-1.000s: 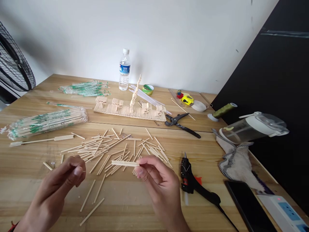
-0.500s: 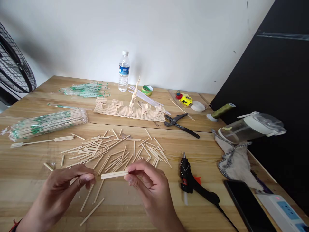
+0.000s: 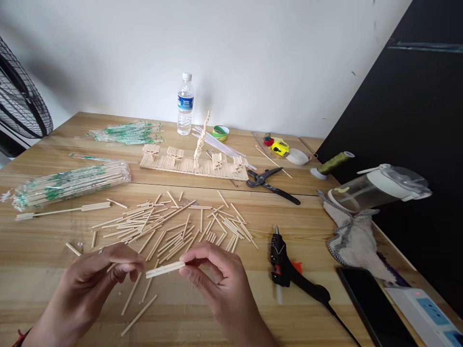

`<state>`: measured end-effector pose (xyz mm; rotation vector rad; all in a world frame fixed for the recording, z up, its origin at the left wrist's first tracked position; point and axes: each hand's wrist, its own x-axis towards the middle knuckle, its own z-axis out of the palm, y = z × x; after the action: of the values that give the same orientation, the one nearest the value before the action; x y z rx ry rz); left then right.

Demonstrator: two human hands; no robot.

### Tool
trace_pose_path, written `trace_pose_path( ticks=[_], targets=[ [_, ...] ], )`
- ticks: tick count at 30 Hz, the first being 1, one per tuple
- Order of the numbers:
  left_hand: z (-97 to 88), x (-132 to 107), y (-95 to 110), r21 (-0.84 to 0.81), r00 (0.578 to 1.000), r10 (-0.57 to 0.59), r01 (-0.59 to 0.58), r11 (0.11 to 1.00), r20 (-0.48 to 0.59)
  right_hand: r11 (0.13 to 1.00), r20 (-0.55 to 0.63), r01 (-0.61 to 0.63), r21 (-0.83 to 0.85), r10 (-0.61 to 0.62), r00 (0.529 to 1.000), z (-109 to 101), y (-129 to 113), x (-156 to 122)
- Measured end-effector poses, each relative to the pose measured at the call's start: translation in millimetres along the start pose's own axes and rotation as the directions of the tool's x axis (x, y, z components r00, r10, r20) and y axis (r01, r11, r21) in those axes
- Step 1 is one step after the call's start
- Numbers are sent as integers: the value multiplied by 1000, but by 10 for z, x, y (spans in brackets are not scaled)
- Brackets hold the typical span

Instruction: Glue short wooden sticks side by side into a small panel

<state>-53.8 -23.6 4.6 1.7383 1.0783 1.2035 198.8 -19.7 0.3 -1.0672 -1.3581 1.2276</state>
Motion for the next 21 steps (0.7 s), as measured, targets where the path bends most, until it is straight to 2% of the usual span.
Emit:
trace_pose_path(
  ticks=[3,6,9,14,21],
  targets=[
    [-1,3,37,89,999,19,-23,996,38,999,31,33,-15,-33,999,-7,15,8],
    [16,1,82,180,988,51,-77,981,144,1000,26,-10,-27,11,1000,1,-17,11],
    [52,-15,88,194,971,104,-147,970,217,999,45,-49,-22,50,998,13,-45,11],
    [82,-32,54,152,968,168,-197,968,189,999,113,-37,27,34,993,30,11,-14],
    [44,-38,74,133,974,169,-189,973,149,994,141,-62,91,49,989,52,49,-71]
  ],
)
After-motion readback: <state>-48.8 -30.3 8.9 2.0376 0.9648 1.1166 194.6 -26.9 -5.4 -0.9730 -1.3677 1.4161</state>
